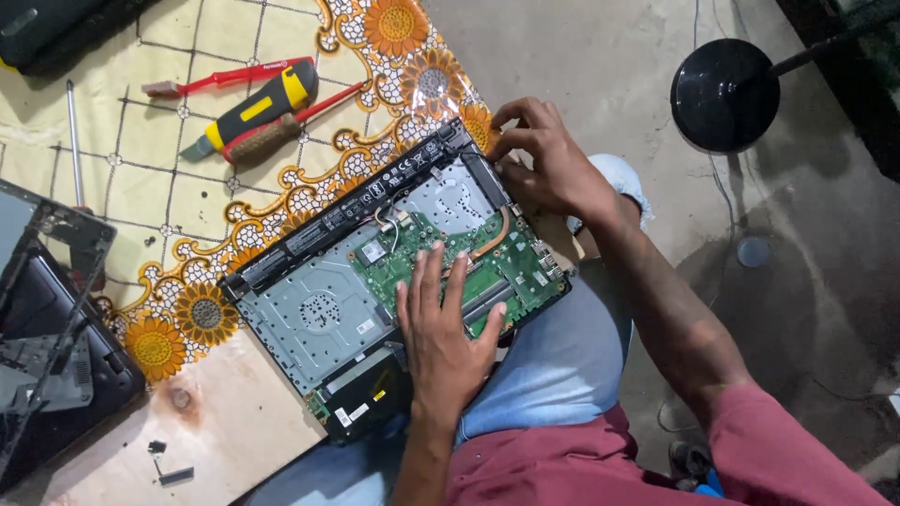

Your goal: Repairing a laptop by removing and re-installing the motherboard and connecting internal ribbon cables.

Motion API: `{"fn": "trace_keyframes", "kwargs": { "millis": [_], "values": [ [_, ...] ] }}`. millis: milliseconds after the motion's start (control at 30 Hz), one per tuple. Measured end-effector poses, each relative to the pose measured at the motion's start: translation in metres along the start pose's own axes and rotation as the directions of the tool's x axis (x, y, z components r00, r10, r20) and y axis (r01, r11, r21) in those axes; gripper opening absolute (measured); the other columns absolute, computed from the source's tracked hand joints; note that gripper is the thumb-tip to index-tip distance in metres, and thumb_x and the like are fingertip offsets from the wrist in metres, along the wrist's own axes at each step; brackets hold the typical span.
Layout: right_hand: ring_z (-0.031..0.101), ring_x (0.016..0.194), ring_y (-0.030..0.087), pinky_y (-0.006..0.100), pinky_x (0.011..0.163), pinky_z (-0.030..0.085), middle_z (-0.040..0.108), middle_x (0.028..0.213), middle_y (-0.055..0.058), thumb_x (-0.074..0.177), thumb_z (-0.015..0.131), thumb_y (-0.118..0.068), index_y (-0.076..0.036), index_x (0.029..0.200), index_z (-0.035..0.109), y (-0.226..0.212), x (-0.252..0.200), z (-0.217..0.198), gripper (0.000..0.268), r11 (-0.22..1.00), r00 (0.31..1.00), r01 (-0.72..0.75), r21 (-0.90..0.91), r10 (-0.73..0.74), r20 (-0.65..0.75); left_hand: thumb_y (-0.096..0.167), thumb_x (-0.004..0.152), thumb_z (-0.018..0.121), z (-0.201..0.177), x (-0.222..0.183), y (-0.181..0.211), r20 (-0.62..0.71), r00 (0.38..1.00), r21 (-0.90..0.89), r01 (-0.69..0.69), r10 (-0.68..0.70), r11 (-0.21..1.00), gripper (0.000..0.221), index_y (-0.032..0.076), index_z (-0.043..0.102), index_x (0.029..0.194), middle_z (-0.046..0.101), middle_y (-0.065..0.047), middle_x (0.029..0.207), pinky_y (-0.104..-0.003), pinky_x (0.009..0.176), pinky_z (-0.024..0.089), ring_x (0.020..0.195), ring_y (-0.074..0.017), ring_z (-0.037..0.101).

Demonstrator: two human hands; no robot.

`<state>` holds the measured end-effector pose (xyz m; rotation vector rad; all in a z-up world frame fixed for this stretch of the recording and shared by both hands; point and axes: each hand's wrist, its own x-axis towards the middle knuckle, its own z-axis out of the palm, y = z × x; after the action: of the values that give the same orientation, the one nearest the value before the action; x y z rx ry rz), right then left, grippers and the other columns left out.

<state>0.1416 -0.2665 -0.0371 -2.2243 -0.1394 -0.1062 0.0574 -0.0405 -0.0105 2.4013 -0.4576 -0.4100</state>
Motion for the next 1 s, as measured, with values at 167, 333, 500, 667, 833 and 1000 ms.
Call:
{"fn": "trace_keyframes", "kwargs": {
  "millis": [167,333,500,667,833,1000],
  "values": [
    [0.049,0.097,0.032,0.045,0.086,0.04,0.052,0.114,0.013,0.083,0.066,-0.006,-0.008,0.085,0.067,0.024,-0.007,0.006,0.002,0.994,0.999,-0.039,0.101,0.035,0.036,0.039,0.085,0.067,0.002,0.0,-0.004,0.015,1.0,-0.002,0.007,-0.007,1.0,0.065,0.014,0.046,0.142,0.031,-0.015,0.155,-0.063,0.112,0.015,0.145,-0.0359,0.025],
    [0.049,0.085,0.029,0.044,0.083,0.04,0.05,0.098,0.009,0.087,0.059,-0.009,-0.011,0.087,0.062,0.033,-0.014,0.017,0.003,0.986,1.0,-0.018,0.169,0.018,-0.001,0.039,0.083,0.069,0.001,-0.002,-0.006,0.024,1.0,-0.023,0.007,-0.007,1.0,0.068,0.015,0.047,0.142,0.031,-0.015,0.155,-0.063,0.111,0.015,0.144,-0.0357,0.025],
    [0.057,0.07,0.023,0.035,0.063,0.046,0.059,0.073,0.012,0.084,0.06,-0.01,-0.007,0.09,0.064,0.029,-0.026,0.019,0.008,0.93,0.977,-0.175,0.323,0.204,-0.057,0.046,0.058,0.091,0.01,-0.008,-0.006,0.112,0.989,0.201,-0.122,0.101,0.972,0.111,0.019,0.035,0.15,0.019,-0.018,0.158,-0.073,0.106,0.011,0.145,-0.0397,0.017],
    [0.062,0.075,0.023,0.033,0.064,0.048,0.065,0.08,0.014,0.088,0.057,-0.01,-0.005,0.093,0.062,0.036,-0.022,0.018,0.009,0.937,0.981,-0.11,0.332,0.156,-0.116,0.031,0.059,0.091,0.016,-0.004,-0.004,0.132,0.986,0.191,-0.122,0.097,0.974,0.102,0.018,0.04,0.146,0.024,-0.021,0.156,-0.076,0.104,0.009,0.144,-0.0401,0.019],
    [0.064,0.073,0.025,0.035,0.069,0.051,0.066,0.079,0.017,0.092,0.048,-0.006,0.0,0.099,0.053,0.024,-0.012,0.015,0.011,0.898,0.982,-0.059,0.436,0.131,-0.136,0.019,0.054,0.089,0.02,-0.008,-0.001,0.096,0.987,0.178,-0.145,0.129,0.973,0.1,0.015,0.044,0.143,0.026,-0.025,0.152,-0.079,0.1,0.007,0.143,-0.0426,0.021],
    [0.053,0.067,0.01,0.022,0.059,0.045,0.057,0.08,0.005,0.099,0.051,0.0,0.0,0.109,0.054,0.024,0.002,-0.001,0.011,0.852,0.986,-0.025,0.523,0.106,-0.126,0.025,0.052,0.084,0.027,-0.008,-0.006,0.046,0.99,0.2,-0.142,0.135,0.969,0.097,0.018,0.047,0.141,0.02,-0.019,0.156,-0.075,0.108,0.004,0.145,-0.0369,0.017]
  ]
}}
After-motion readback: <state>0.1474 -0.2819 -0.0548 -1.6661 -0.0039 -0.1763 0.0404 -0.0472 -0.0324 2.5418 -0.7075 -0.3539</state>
